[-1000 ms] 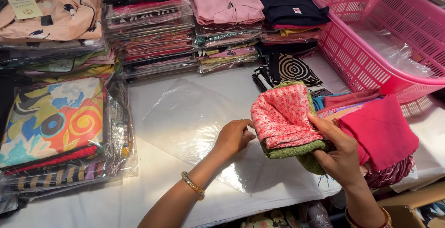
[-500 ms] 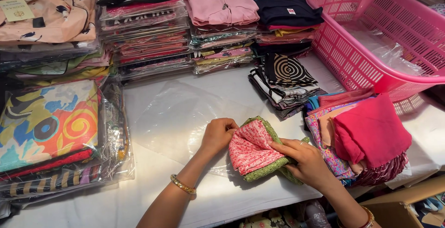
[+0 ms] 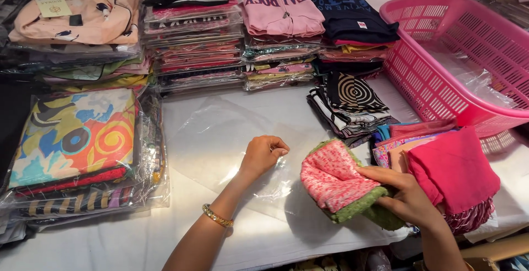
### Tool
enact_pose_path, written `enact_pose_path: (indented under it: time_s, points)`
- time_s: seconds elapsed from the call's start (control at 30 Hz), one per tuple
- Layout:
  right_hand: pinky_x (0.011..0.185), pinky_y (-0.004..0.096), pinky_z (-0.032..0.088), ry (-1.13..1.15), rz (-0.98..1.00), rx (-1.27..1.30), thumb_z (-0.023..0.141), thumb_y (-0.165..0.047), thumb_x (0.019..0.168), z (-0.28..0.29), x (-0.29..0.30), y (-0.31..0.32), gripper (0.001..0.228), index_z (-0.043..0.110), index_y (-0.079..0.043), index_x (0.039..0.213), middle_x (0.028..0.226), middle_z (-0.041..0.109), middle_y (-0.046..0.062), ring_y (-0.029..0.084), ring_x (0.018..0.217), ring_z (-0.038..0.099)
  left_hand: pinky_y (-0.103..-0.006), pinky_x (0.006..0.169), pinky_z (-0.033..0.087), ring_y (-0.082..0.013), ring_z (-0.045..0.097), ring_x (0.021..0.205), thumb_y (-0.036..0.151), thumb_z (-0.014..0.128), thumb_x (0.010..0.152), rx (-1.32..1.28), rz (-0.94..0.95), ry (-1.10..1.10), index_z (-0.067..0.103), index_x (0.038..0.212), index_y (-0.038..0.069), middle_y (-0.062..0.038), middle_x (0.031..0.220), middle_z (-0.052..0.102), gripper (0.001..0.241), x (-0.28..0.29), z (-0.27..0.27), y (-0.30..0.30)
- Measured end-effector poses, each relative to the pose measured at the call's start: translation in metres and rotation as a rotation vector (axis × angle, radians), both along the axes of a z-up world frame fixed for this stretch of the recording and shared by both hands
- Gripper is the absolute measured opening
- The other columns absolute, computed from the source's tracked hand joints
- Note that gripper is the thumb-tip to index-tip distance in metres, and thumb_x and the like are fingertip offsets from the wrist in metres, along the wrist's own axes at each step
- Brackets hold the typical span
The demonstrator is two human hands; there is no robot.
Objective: The person folds a stack of colorful patterned scarves and places them into a clear plastic bag on a white table. They seal the bag and move it aside, then repeat the process with another stack of folded scarves, placing the sealed package into a wicker basket.
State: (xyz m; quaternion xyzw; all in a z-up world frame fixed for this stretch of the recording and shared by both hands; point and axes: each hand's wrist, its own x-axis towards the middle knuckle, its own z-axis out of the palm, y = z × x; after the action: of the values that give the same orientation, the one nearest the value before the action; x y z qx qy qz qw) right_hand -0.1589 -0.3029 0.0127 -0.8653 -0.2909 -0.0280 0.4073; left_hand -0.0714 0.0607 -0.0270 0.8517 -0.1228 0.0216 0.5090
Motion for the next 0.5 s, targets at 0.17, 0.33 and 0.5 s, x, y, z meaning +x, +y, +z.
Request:
enact_pose_path:
  time_s: [0.17,0.33,0.5]
  points:
    - [0.107,0.035,0.049,0.016,-0.065,0.228,0.071,0.002,0.071,-0.006,-0.003,-0.008,0.068,0.063,-0.003,0.138,0.135,0.070,0.017,0.022,0.124,0.067,-0.0359,0.073,0.056,-0.0214,0.073,0.075,0.014,0.078,0.082,0.081,-0.068,-0.017,0.079,0.089,0.008,-0.010,0.082,0.077,0.009,-0.002,-0.020,-0.021]
    - [0.100,0.036,0.053,-0.158,-0.117,-0.015,0.078,-0.005,0.071,0.000,0.002,0.055,0.068,0.064,-0.013,0.136,0.133,0.070,0.012,0.026,0.119,0.069,-0.0368,0.074,0.053,-0.0229,0.068,0.076,0.004,0.072,0.085,0.085,-0.006,-0.124,0.074,0.102,0.005,-0.011,0.079,0.073,0.016,0.001,-0.025,-0.020]
    - [0.086,0.042,0.055,-0.198,-0.125,-0.481,0.086,-0.022,0.067,0.001,0.005,0.078,0.076,0.063,-0.032,0.139,0.124,0.069,0.006,0.032,0.102,0.069,-0.0295,0.076,0.053,-0.0109,0.060,0.077,0.002,0.066,0.089,-0.350,-0.041,-0.123,0.070,0.104,0.006,-0.001,0.082,0.065,0.016,0.020,-0.026,0.008]
